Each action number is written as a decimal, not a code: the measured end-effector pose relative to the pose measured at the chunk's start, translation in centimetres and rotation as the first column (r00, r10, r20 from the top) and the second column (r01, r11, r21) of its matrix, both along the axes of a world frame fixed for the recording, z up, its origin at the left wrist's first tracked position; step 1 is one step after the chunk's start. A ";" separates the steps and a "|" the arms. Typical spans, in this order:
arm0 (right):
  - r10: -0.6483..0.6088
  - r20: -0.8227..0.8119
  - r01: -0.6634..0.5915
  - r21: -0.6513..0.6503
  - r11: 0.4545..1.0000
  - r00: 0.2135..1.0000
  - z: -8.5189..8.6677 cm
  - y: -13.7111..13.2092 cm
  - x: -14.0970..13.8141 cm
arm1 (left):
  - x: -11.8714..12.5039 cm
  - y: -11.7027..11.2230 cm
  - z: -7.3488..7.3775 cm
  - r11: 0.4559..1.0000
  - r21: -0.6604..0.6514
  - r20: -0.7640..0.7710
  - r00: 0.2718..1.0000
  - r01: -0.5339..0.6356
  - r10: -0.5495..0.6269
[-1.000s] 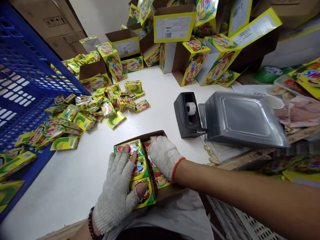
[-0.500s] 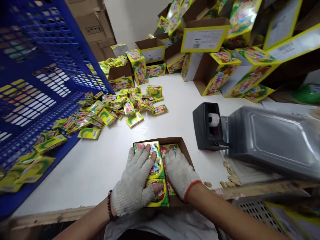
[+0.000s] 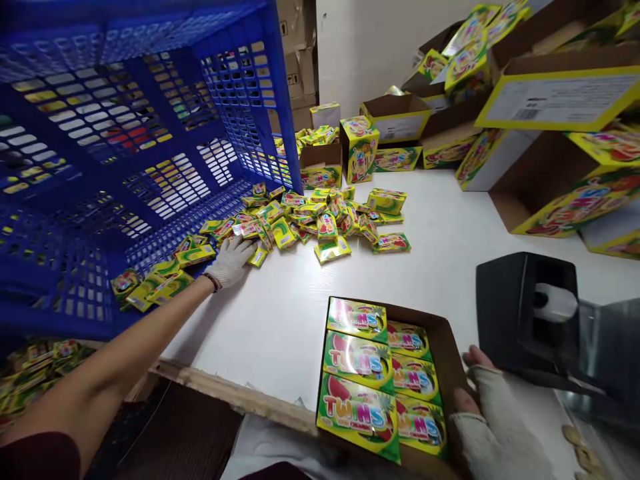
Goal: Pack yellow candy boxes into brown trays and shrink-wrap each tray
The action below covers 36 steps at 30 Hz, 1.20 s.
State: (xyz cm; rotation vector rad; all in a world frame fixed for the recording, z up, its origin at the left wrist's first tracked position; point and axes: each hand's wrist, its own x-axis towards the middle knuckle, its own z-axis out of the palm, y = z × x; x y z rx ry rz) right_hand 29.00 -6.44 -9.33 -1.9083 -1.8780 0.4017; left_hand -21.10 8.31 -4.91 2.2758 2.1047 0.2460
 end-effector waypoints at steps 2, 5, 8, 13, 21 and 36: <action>-0.176 -0.111 0.179 0.013 0.984 0.978 -0.6 -0.7 -2.1 | -0.9 -0.2 0.0 0.999 -0.029 0.010 1.000 0.023 -0.023; -0.217 -0.224 0.222 0.001 0.975 0.950 0.1 -1.0 -4.5 | -0.1 -1.6 -0.4 0.999 -0.054 0.077 0.997 0.000 0.004; -0.106 -0.215 0.152 0.211 0.965 0.971 3.6 -0.8 -5.2 | 3.0 -3.9 0.8 0.998 -0.014 0.234 0.971 -0.055 0.057; 0.410 0.110 -0.423 0.312 0.851 0.905 13.8 0.2 -7.4 | 13.2 -9.2 7.5 0.944 -0.110 0.464 0.855 0.312 -0.229; 0.439 0.209 -0.377 -0.279 0.883 0.874 18.4 0.8 -6.2 | 20.6 -13.1 9.0 0.883 -0.081 0.767 0.595 0.461 -0.240; 0.594 0.341 -0.295 -0.626 0.722 0.729 9.7 3.8 -9.0 | 10.4 -7.9 2.5 0.990 -0.139 0.613 0.788 0.035 0.058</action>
